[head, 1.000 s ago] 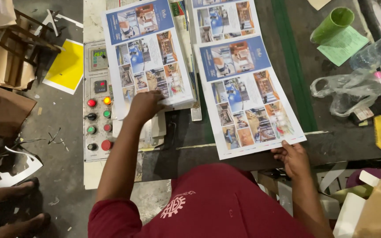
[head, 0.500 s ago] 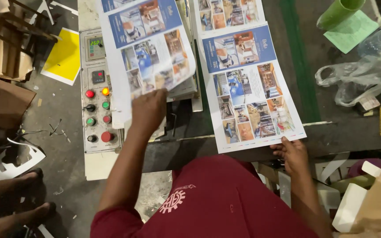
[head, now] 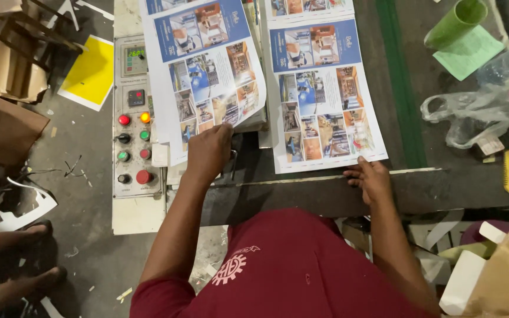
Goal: The recorder is checking printed sheets at a print shop station, flipping through a stack and comparing with a reference.
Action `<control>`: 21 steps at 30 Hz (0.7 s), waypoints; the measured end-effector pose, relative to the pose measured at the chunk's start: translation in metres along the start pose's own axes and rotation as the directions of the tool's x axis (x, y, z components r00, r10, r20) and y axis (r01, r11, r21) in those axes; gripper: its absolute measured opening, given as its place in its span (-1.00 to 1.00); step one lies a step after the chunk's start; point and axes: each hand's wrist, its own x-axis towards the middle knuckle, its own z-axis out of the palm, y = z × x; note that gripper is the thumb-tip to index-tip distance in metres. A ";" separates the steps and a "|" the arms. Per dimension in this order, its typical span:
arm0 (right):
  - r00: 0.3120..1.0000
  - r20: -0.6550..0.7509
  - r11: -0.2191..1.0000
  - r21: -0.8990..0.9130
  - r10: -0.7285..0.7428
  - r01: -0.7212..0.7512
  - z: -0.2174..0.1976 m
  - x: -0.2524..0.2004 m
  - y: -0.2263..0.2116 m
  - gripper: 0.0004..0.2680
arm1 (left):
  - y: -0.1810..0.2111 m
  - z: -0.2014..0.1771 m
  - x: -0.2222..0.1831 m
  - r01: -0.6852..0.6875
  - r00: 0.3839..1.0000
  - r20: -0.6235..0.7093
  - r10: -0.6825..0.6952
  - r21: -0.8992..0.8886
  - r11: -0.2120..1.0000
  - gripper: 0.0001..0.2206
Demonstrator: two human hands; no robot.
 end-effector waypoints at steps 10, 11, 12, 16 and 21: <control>0.986 0.163 0.997 -0.077 0.018 -0.006 0.043 -0.029 -0.007 -0.68 | 0.049 0.022 -0.015 -0.253 0.959 -0.195 0.204 -0.268 0.930 -0.81; 0.968 0.252 0.993 -0.116 0.011 0.019 0.061 -0.038 -0.016 -0.68 | 0.058 0.029 -0.016 -0.295 0.955 -0.119 0.270 -0.327 0.898 -0.80; 0.967 0.254 0.993 -0.117 0.009 0.022 0.072 -0.042 -0.018 -0.68 | 0.068 0.039 -0.018 -0.294 0.955 -0.122 0.269 -0.326 0.898 -0.80; 0.900 0.435 0.999 -0.044 -0.005 0.026 0.094 -0.039 -0.008 -0.74 | 0.096 0.059 -0.021 -0.378 0.916 -0.010 0.400 -0.350 0.857 -0.84; 0.941 0.338 0.999 0.043 0.007 -0.023 0.068 -0.025 -0.003 -0.82 | 0.048 0.093 -0.015 -0.370 0.921 -0.025 0.388 -0.365 0.854 -0.85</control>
